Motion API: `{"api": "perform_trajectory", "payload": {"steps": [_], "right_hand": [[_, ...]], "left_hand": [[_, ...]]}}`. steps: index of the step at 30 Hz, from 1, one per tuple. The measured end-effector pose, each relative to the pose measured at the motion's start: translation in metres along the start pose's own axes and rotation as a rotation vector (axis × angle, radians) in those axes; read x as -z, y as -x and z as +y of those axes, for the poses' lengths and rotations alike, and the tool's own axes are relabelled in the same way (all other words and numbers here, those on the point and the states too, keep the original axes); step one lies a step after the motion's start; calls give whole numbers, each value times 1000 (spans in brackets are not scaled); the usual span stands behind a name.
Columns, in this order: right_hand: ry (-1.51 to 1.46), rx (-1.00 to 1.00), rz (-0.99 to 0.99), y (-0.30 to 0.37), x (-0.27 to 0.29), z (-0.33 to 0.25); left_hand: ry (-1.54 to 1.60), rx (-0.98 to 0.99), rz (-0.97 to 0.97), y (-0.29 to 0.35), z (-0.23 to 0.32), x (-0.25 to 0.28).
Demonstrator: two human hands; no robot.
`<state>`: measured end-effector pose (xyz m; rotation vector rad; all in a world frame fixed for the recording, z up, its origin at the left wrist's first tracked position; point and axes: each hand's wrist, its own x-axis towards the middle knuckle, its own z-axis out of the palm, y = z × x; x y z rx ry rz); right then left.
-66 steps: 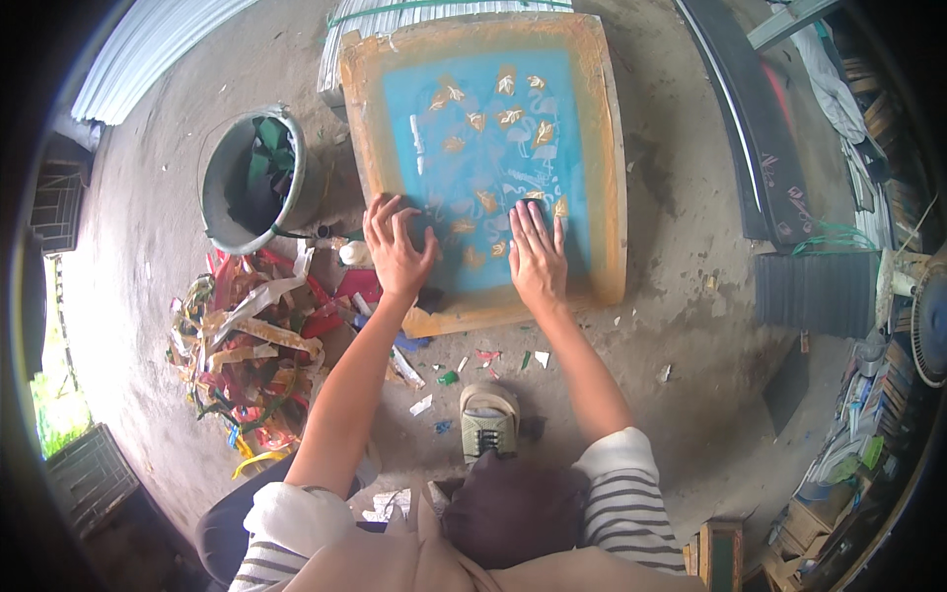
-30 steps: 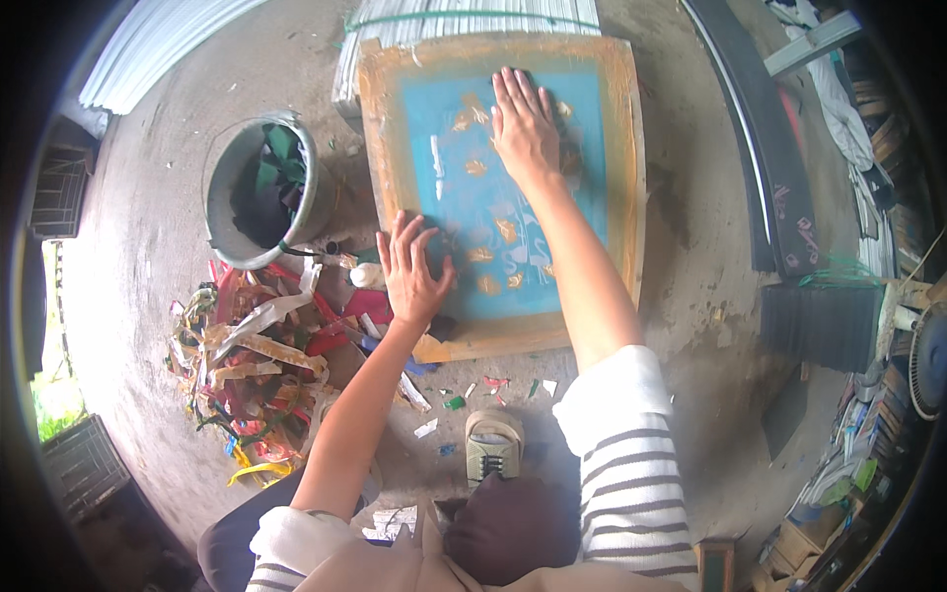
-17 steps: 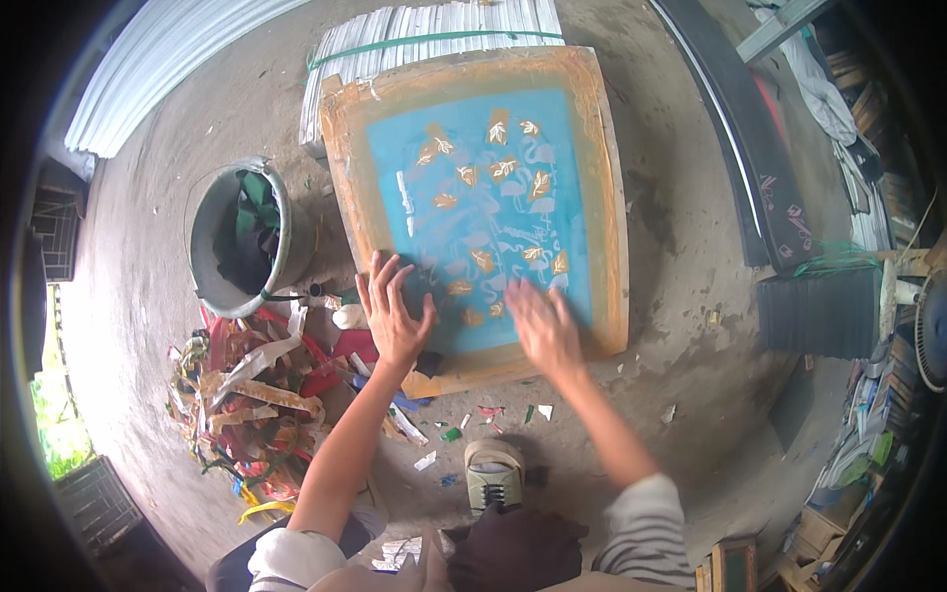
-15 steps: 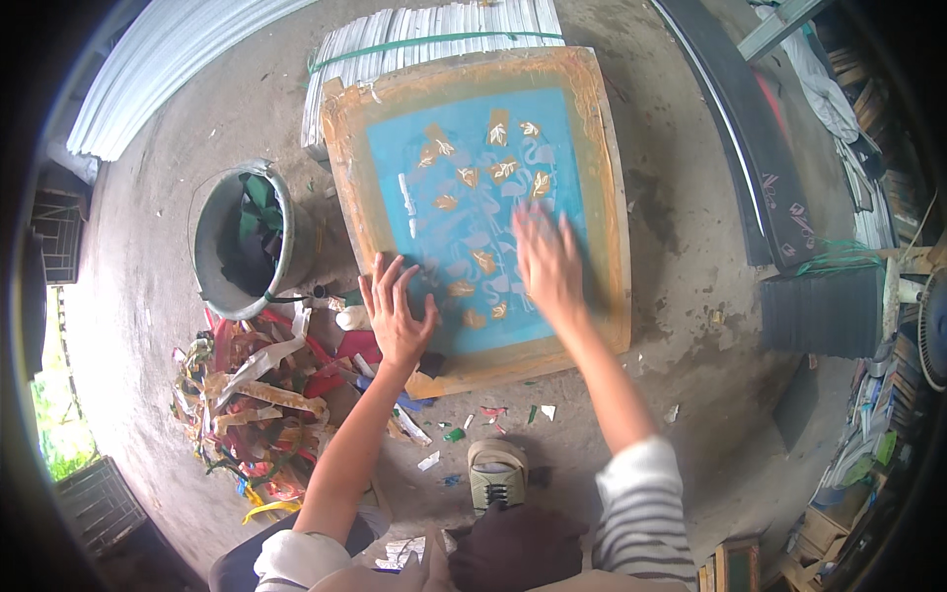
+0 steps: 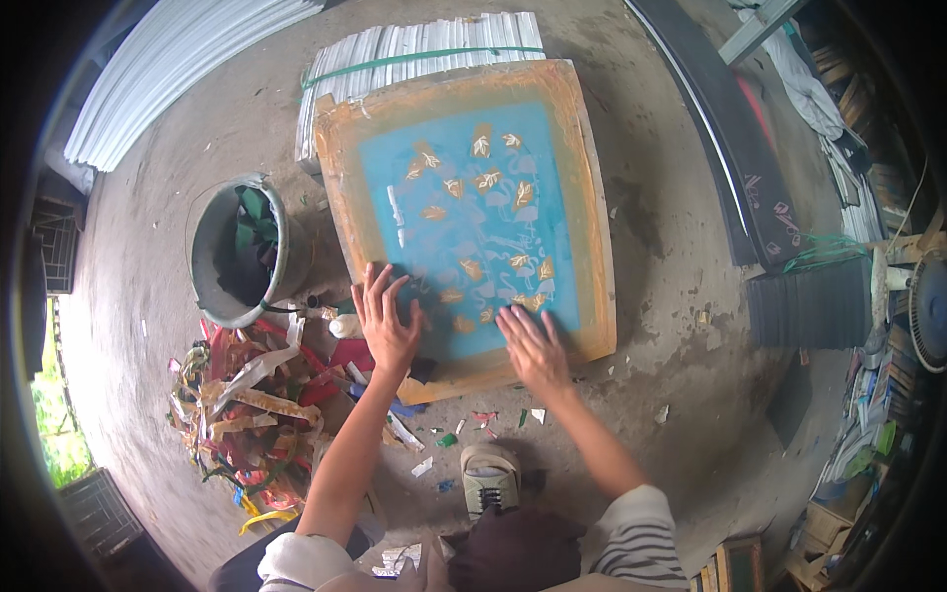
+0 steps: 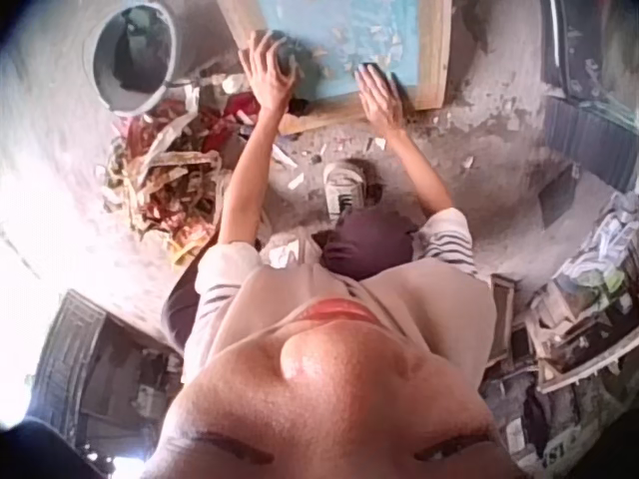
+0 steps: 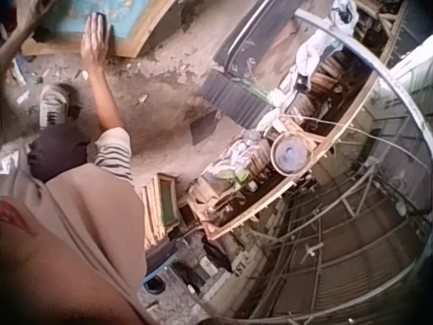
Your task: The person sits on the floor and applies small gold decorative stickers onto a blue board. They pick up stickers from a pile, place them on the board, and press them down with their fingers. The person occasionally adjusts the board and uses a small tool to smooth the stickers.
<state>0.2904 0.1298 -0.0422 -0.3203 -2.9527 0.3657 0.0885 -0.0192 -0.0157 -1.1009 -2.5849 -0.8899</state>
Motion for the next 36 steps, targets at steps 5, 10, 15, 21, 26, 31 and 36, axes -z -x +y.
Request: {"api": "perform_trajectory", "payload": {"steps": [5,10,15,21,26,31,36], "right_hand": [[119,-132,375,-151,42,77],[89,-208,498,-165,39,82],[-87,-200,86,32,-4,-5],[92,-96,94,-39,15,40],[206,-194,535,-245,62,95],[71,-54,536,-233,20,26],[-112,254,18,-39,-23,-47]], "left_hand": [[25,-25,-5,0,4,-2],[44,-33,-8,-3,7,-5],[123,25,23,1,-4,1],[122,44,41,5,-7,4],[155,54,40,2,8,-6],[249,128,98,5,-3,-3],[216,152,178,2,-1,0]]}}
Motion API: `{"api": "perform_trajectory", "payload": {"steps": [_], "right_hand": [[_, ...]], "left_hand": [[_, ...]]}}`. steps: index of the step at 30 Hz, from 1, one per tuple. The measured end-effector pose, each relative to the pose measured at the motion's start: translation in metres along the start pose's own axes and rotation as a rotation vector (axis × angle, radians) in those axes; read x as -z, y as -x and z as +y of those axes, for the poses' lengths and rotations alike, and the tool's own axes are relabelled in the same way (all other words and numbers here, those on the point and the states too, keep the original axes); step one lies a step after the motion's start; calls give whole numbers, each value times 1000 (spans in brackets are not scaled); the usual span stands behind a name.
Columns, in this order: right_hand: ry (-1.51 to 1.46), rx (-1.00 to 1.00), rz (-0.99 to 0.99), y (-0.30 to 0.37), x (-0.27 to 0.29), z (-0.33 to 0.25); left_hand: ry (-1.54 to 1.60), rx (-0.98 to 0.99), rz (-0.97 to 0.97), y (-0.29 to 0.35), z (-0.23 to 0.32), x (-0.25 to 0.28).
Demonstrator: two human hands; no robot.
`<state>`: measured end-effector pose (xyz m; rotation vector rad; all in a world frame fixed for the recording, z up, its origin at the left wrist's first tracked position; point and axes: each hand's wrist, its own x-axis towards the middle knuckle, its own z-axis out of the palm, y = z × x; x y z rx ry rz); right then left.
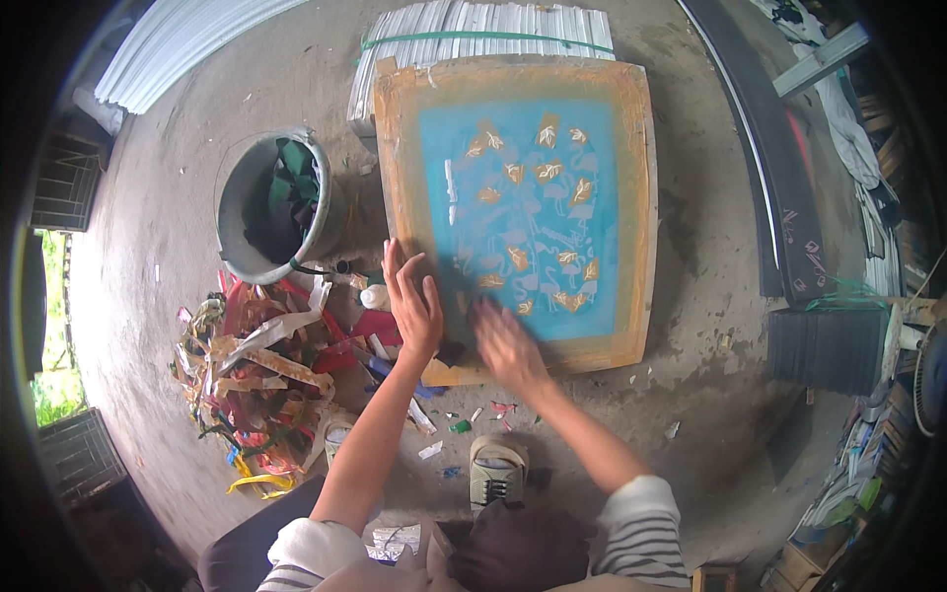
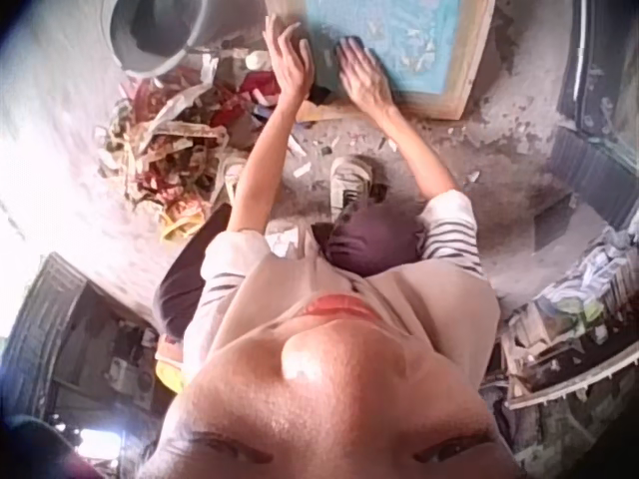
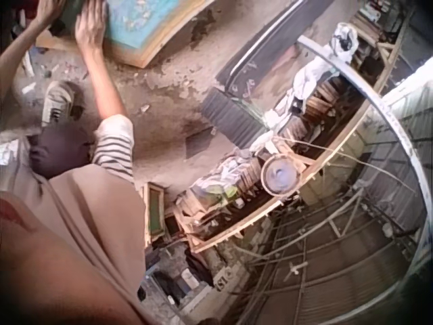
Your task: The person sits on the floor and applies small gold decorative stickers onto a blue board. They pick up stickers from a pile, place them on the board, and press them down with their fingers. The person occasionally adjusts the board and uses a small tool to smooth the stickers.
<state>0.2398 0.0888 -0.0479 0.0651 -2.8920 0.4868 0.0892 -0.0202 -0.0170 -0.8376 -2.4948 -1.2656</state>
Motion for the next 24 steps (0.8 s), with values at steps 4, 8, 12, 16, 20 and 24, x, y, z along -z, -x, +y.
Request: {"api": "perform_trajectory", "payload": {"steps": [4,8,12,16,20,24], "right_hand": [[59,89,48,-31,13,30],[174,-254,419,-164,59,96],[100,-273,451,-173,23,69],[237,-194,372,-161,55,105],[126,-259,386,-157,33,77],[139,-45,316,-165,44,74]], "left_hand": [[22,20,-10,0,-5,2],[75,40,-35,-2,6,-5],[85,52,-17,-1,-2,3],[168,77,-26,-1,1,3],[183,102,-4,4,-5,3],[232,56,29,0,-13,9]]}}
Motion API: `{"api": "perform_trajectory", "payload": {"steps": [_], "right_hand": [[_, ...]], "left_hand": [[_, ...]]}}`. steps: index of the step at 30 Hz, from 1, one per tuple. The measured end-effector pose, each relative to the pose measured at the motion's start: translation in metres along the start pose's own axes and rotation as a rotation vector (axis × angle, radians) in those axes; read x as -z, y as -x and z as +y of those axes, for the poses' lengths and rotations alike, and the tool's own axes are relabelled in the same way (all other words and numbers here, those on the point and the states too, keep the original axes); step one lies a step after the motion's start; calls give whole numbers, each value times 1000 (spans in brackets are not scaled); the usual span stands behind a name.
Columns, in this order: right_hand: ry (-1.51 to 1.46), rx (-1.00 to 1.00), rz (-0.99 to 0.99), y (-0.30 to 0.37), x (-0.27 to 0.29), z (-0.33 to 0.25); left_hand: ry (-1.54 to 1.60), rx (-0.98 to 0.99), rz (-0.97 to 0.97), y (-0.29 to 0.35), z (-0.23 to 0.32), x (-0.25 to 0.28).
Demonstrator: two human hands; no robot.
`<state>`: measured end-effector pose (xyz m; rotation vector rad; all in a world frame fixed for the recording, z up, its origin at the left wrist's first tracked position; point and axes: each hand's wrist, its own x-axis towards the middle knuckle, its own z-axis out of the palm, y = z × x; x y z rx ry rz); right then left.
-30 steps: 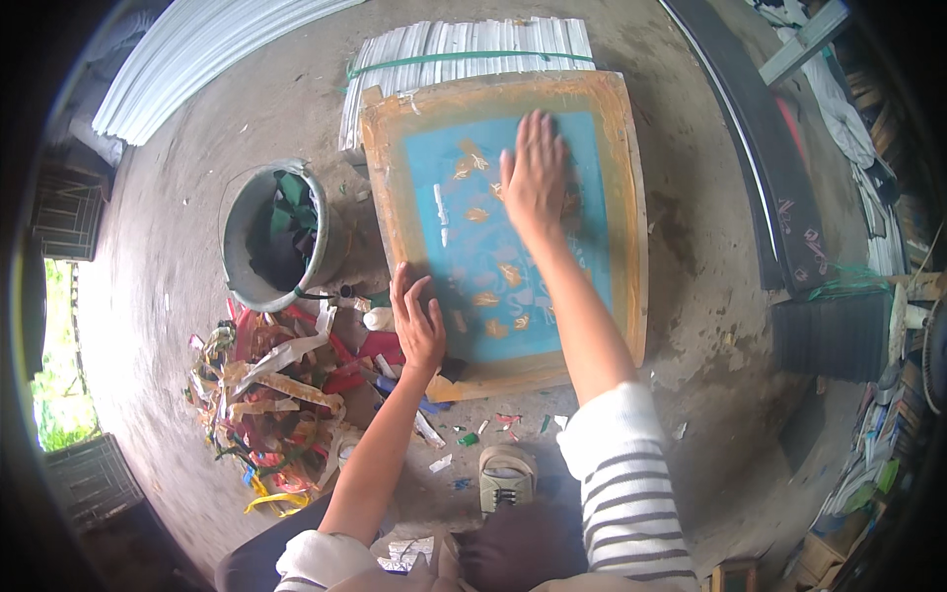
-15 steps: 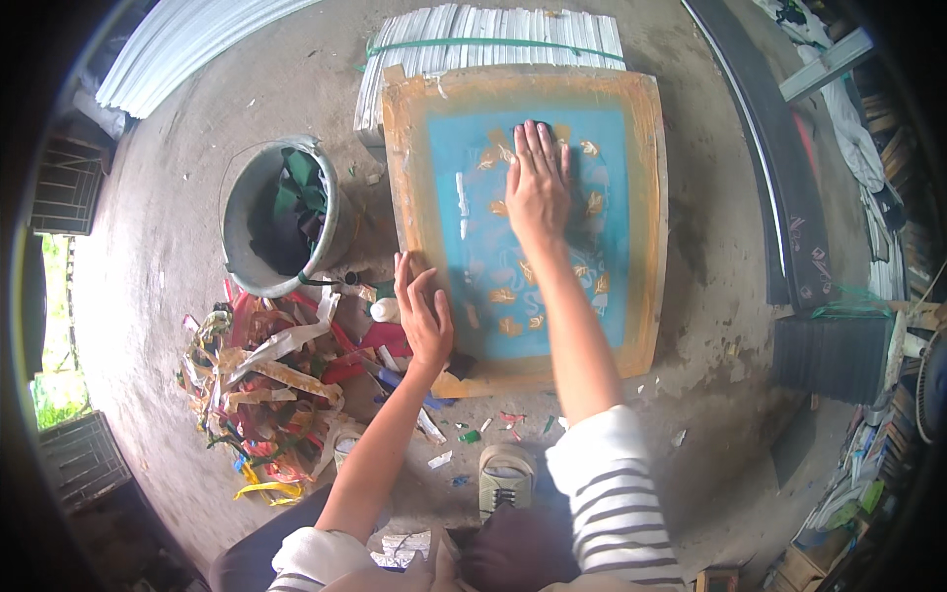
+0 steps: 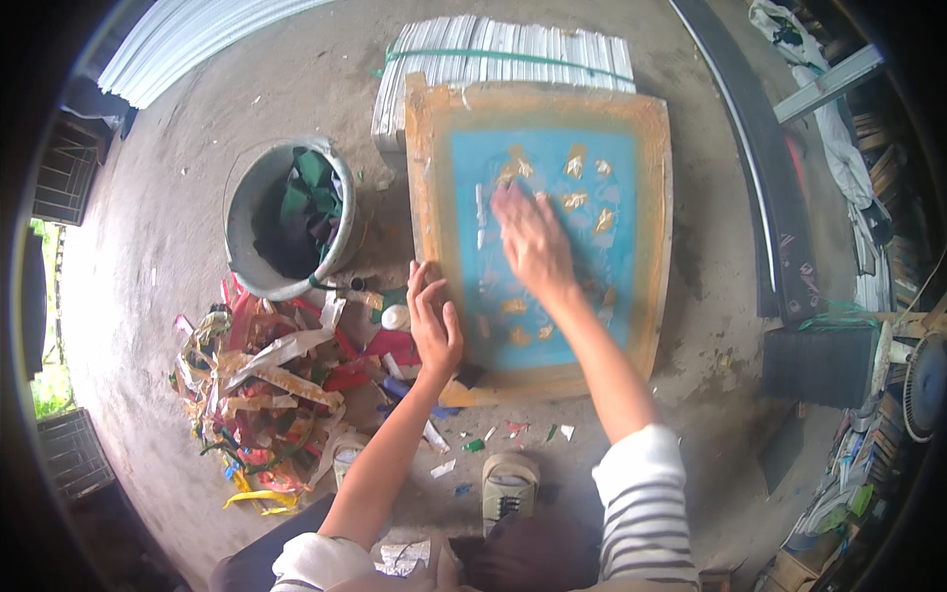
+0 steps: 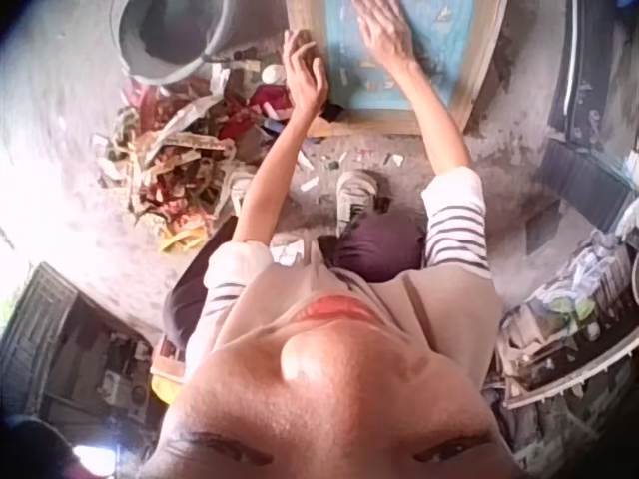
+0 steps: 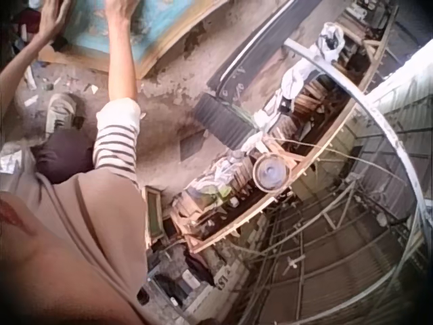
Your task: The person sits on the floor and applies small gold decorative stickers onto a blue board. They pick up stickers from a pile, place them on the board, and press them down with their fingers. The person occasionally adjusts the board and uses a small tool to smooth the stickers.
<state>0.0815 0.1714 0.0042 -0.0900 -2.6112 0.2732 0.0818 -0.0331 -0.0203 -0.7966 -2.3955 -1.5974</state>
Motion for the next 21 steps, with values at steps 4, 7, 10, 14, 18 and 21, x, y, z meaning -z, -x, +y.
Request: {"api": "perform_trajectory", "payload": {"steps": [4,7,10,14,18,21], "right_hand": [[92,-217,164,-47,-8,20],[-62,-178,59,-15,-19,-21],[-208,-62,-183,81,1,-74],[-96,54,-297,118,14,-69],[43,-36,9,-20,-5,-11],[1,-156,127,-74,-11,7]], "left_hand": [[5,14,-24,-4,13,-14],[108,86,15,-4,3,-6],[160,87,89,-5,-5,-3],[73,50,57,1,-1,-1],[16,1,1,-2,6,-5],[17,25,-30,-2,10,-16]]}}
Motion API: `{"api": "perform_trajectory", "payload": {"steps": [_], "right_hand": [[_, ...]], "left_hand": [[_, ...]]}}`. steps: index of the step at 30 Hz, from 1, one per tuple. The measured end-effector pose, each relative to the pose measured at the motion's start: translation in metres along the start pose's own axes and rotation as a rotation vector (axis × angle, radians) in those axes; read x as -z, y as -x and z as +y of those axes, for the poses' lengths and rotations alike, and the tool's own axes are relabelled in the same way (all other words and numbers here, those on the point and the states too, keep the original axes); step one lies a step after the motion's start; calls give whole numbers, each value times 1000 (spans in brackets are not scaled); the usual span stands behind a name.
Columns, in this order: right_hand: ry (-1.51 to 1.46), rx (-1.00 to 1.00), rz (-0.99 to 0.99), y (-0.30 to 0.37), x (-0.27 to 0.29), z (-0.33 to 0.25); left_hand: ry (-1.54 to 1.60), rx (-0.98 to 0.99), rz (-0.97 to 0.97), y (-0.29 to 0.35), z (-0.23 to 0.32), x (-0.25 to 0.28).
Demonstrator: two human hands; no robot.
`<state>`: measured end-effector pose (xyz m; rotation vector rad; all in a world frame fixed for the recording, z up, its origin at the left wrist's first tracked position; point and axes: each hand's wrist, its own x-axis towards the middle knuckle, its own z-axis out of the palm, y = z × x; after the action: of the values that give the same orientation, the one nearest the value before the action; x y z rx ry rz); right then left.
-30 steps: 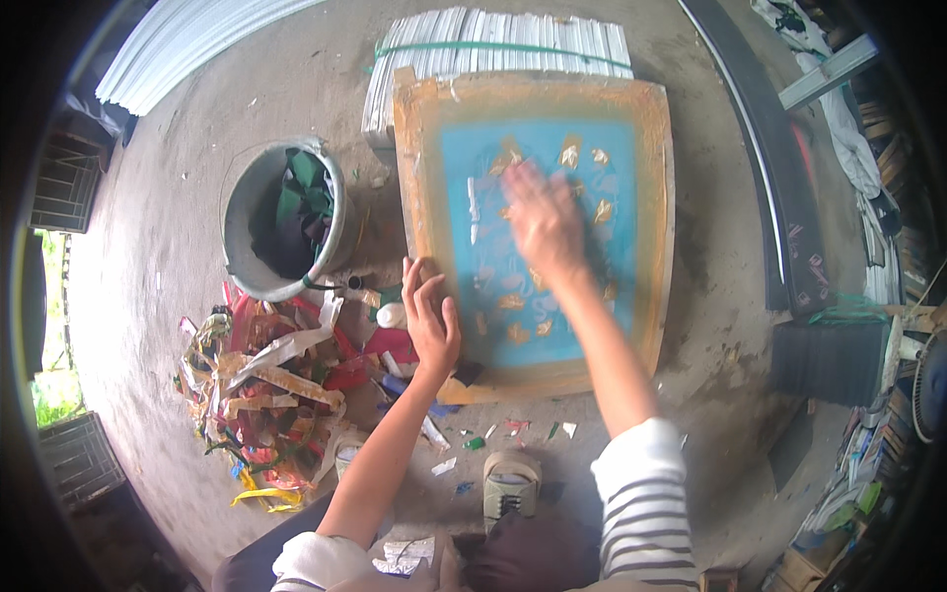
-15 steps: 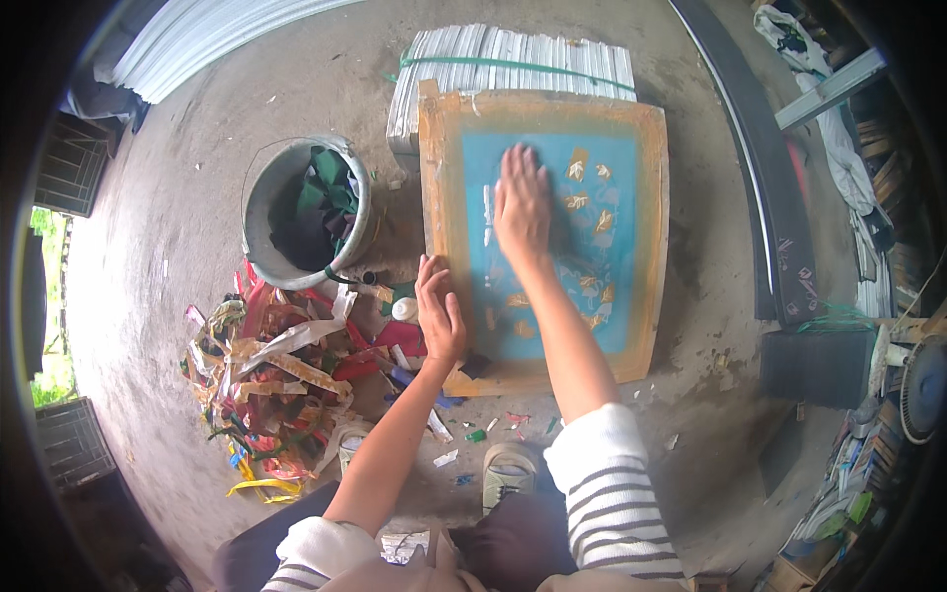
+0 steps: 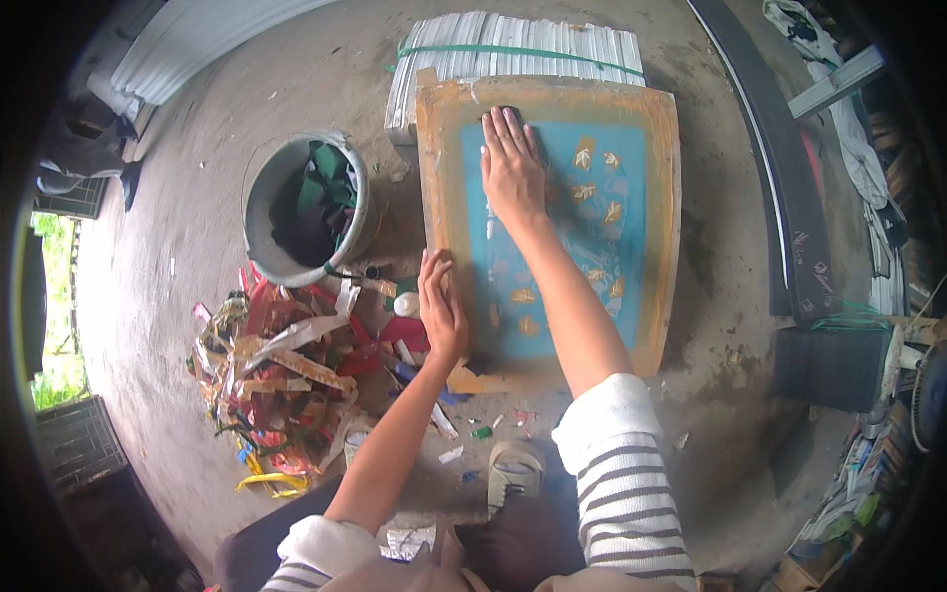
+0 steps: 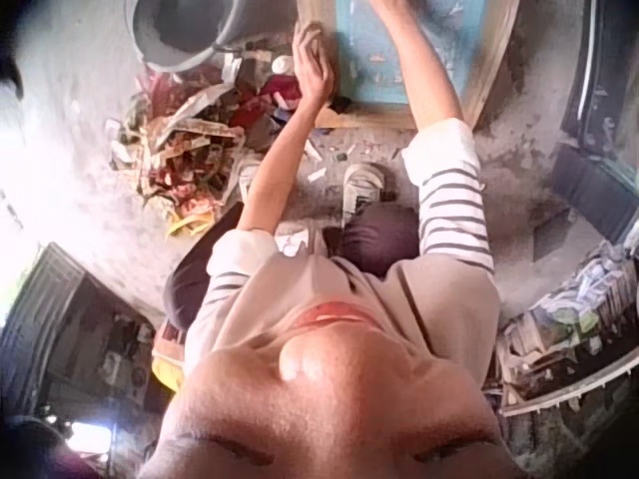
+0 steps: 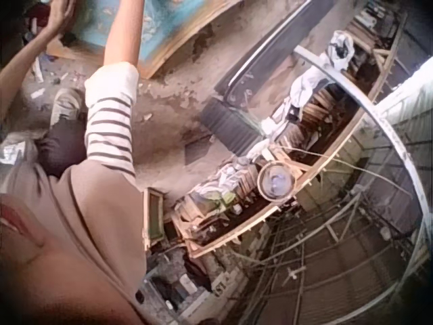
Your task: The person sits on the floor and applies small gold decorative stickers onto a blue board. They pick up stickers from a pile, place them on the board, and press them down with their fingers. The person occasionally adjusts the board and uses a small tool to smooth the stickers.
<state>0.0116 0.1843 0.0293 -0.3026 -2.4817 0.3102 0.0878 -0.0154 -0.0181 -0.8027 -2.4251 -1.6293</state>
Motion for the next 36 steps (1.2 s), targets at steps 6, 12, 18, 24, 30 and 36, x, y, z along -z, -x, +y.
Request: {"api": "perform_trajectory", "payload": {"steps": [6,12,18,24,30,36], "right_hand": [[-220,61,-366,226,47,-56],[-59,305,-415,231,71,-9],[126,-24,-11,64,33,38],[-119,-36,-380,250,71,-32],[78,-14,-158,183,80,64],[204,-227,78,111,39,44]], "left_hand": [[-53,-17,58,-1,-12,10],[-230,-75,26,2,-8,9],[-503,-115,-173,-4,5,-5],[-693,-139,-281,-2,-4,5],[-684,-140,-270,-1,2,4],[-524,-173,-221,0,-1,3]]}}
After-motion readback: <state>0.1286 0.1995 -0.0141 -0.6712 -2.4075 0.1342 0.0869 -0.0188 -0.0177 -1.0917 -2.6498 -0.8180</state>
